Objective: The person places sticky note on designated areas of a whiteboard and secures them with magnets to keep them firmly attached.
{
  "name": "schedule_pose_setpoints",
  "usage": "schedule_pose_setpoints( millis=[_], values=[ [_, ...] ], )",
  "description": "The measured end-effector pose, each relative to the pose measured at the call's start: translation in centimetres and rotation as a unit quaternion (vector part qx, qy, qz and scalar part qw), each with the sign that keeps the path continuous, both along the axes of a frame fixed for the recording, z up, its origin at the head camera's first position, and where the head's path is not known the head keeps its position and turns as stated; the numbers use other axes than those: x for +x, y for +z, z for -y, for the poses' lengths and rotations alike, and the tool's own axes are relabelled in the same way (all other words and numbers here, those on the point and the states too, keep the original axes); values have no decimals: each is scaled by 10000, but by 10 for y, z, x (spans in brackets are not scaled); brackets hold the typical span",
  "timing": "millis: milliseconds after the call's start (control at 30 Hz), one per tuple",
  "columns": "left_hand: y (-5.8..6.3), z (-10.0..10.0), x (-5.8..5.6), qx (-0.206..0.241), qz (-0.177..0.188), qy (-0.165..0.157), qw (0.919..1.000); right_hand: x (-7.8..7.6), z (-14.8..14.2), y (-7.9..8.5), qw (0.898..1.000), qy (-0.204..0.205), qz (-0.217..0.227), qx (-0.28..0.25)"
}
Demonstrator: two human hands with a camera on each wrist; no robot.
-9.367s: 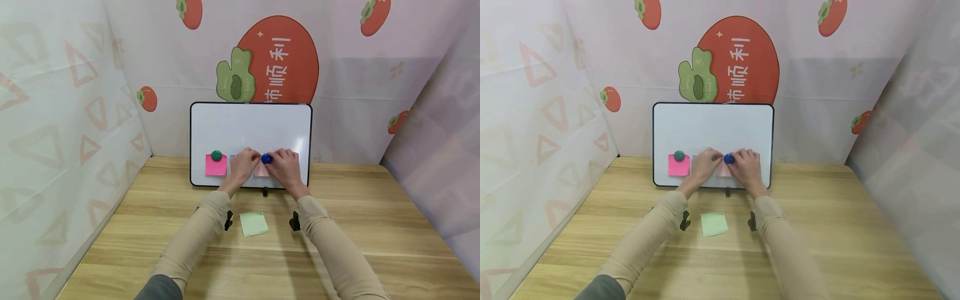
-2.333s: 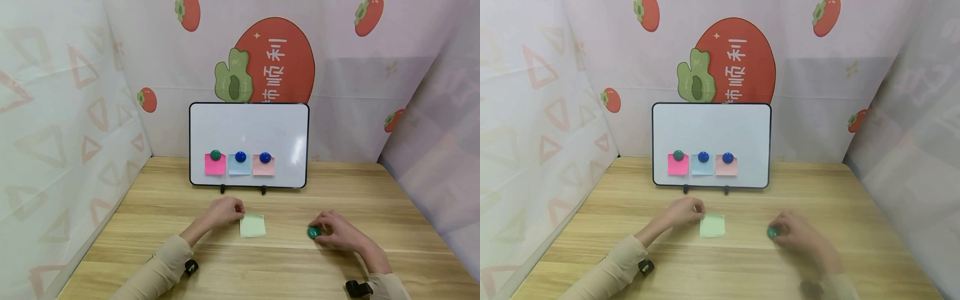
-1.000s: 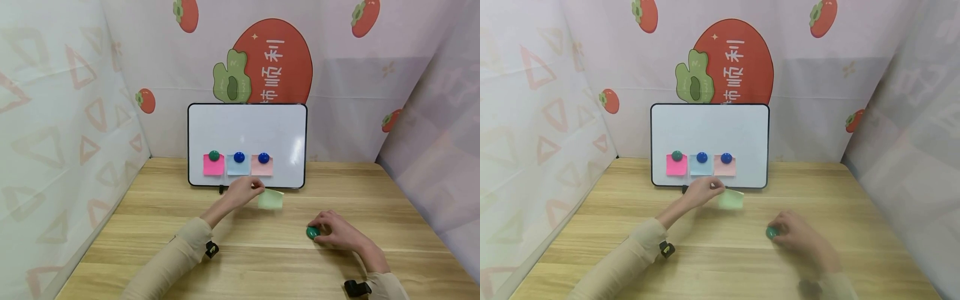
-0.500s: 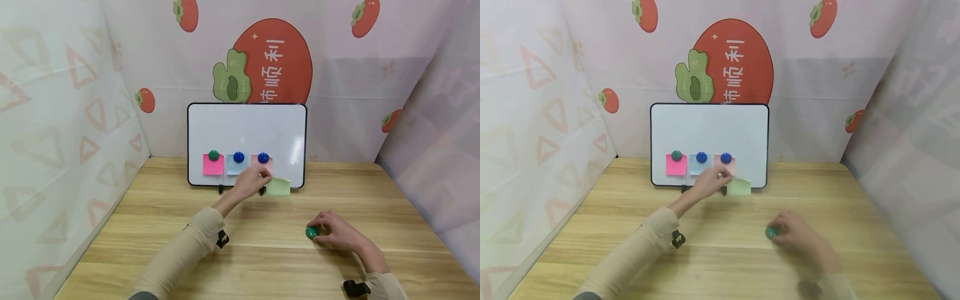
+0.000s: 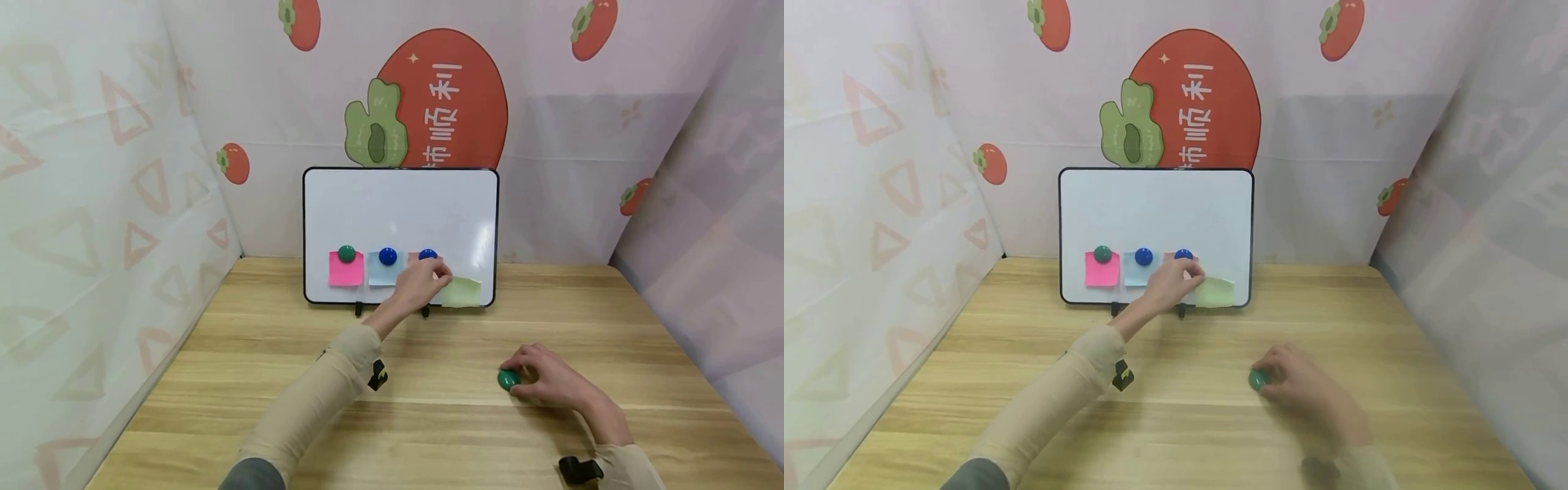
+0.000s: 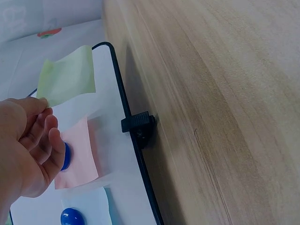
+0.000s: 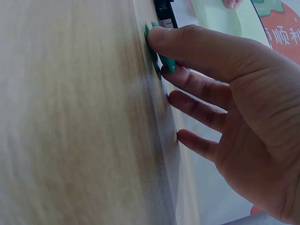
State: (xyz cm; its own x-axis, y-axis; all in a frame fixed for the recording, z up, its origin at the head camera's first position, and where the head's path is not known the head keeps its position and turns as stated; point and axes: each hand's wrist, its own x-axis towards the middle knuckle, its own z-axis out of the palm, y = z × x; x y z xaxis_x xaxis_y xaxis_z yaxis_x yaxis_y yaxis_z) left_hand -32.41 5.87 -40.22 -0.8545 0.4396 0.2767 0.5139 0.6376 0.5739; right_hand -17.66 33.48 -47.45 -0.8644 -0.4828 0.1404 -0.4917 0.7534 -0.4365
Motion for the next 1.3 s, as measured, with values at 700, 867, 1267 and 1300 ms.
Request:
schedule_pose_setpoints(
  millis=[700,867,1267,1300],
  values=[
    [11,-24,-30,-87,-64,540,9985,-1,0,-2,10000,-17,76,-53],
    [12,-27,-34,-112,-84,583,9982,-2,-2,-5,10000,25,-27,-72],
    [9,-34,-40,-267,-172,777,9965,-1,-1,-1,9999,5,122,-33],
    [9,-34,-40,-267,-159,782,9965,-1,-1,-1,9999,-4,125,-25]
  ],
)
